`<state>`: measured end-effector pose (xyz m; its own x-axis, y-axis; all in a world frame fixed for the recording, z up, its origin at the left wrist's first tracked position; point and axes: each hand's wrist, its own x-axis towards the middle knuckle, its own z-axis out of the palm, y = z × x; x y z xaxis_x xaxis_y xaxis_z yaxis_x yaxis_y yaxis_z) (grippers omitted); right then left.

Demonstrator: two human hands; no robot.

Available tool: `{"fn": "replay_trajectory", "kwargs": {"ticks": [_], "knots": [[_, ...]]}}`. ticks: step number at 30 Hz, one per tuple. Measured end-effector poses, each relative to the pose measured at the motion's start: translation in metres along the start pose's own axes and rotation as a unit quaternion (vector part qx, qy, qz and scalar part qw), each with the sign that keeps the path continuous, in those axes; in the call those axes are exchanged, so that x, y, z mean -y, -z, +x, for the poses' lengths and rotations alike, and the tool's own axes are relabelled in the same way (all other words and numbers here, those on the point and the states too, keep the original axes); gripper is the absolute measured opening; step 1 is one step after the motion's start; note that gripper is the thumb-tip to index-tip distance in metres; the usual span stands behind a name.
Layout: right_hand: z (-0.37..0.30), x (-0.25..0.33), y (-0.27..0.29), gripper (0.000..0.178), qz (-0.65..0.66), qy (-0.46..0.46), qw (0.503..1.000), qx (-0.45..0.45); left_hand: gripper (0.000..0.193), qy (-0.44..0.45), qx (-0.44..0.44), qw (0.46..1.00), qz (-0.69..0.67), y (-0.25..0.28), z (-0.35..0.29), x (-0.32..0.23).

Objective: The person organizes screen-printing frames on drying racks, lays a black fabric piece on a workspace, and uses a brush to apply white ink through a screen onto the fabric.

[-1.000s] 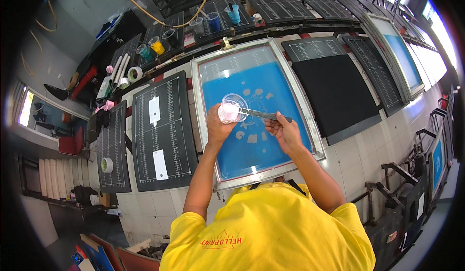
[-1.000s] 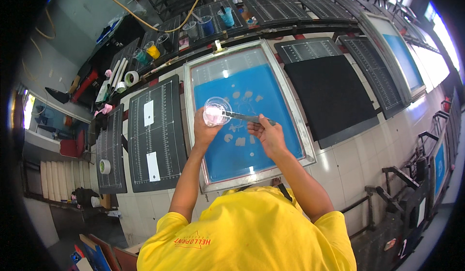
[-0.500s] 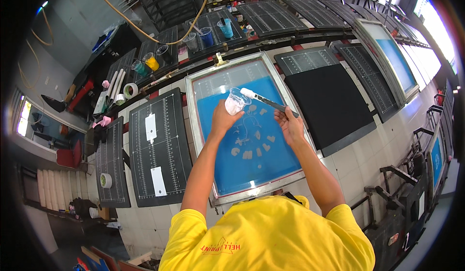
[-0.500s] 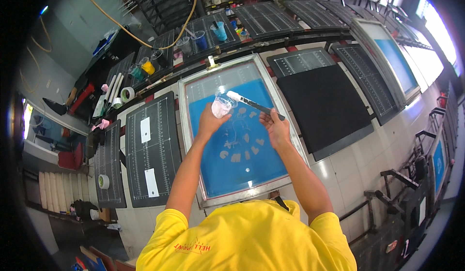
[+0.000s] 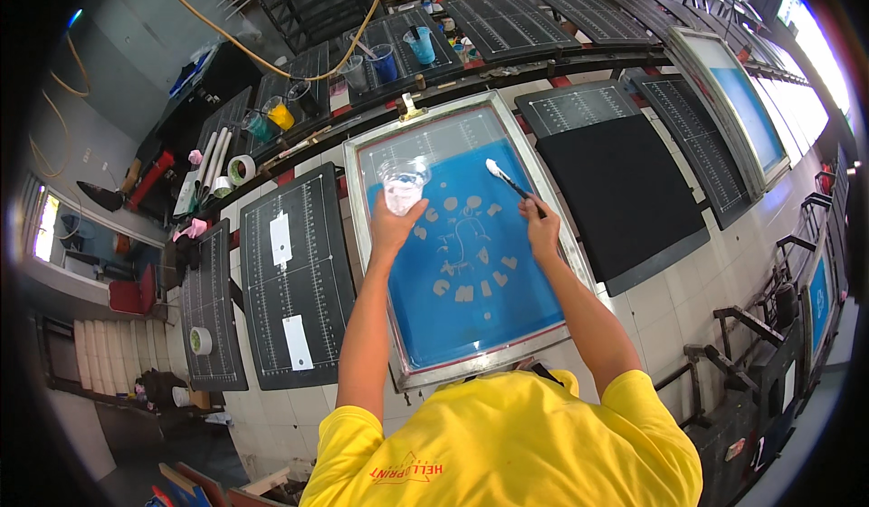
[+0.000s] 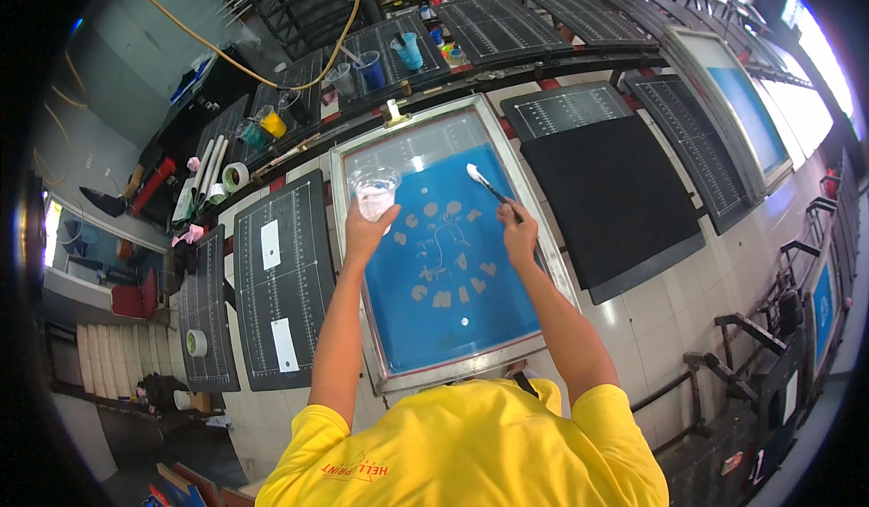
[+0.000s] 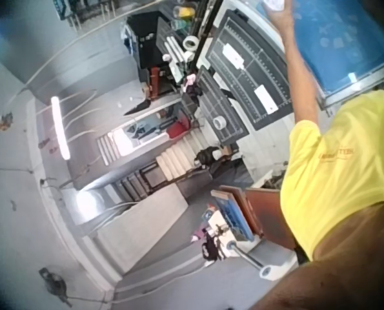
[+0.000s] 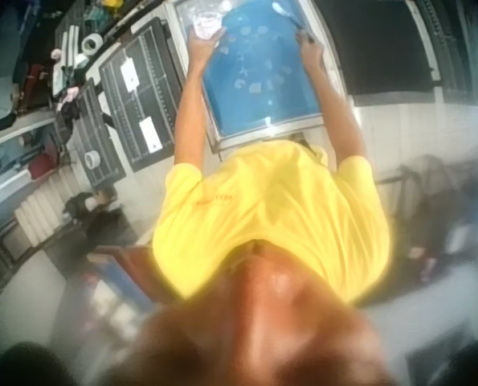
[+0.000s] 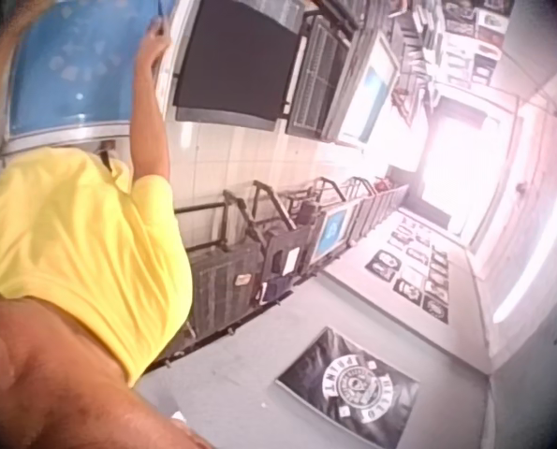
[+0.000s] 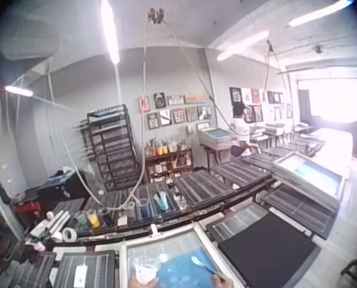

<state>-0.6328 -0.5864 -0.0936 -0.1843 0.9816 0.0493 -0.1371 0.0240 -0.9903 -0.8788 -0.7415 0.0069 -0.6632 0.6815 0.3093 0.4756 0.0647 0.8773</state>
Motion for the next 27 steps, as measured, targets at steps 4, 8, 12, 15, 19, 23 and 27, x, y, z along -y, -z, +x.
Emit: {"fn": "replay_trajectory", "kwargs": {"ticks": [4, 8, 12, 15, 19, 23, 27], "knots": [[-0.029, 0.01, -0.016, 0.025, -0.299, 0.247, 0.919, 0.076, 0.053, 0.053, -0.024, 0.997, -0.06, 0.046, -0.029, 0.012], [-0.038, 0.008, -0.026, 0.026, -0.422, 0.346, 0.827, 0.137, 0.055, 0.067, -0.062, 0.993, -0.069, 0.073, -0.055, 0.005], [-0.05, -0.003, -0.047, 0.033, -0.485, 0.346, 0.78, 0.194, 0.055, 0.096, -0.093, 0.989, -0.07, 0.099, -0.079, -0.001], [-0.064, -0.001, -0.07, 0.039, -0.505, 0.355, 0.752, 0.233, 0.05, 0.1, -0.112, 0.987, -0.058, 0.12, -0.094, 0.007], [-0.079, 0.004, -0.1, 0.041, -0.51, 0.369, 0.73, 0.267, 0.046, 0.088, -0.125, 0.986, -0.07, 0.132, -0.103, 0.003], [-0.094, 0.005, -0.126, 0.038, -0.52, 0.347, 0.71, 0.323, 0.047, 0.072, -0.122, 0.984, -0.106, 0.137, -0.106, 0.006], [-0.109, 0.006, -0.137, 0.025, -0.488, 0.376, 0.712, 0.337, 0.048, 0.042, -0.124, 0.987, -0.095, 0.133, -0.104, 0.016]]}}
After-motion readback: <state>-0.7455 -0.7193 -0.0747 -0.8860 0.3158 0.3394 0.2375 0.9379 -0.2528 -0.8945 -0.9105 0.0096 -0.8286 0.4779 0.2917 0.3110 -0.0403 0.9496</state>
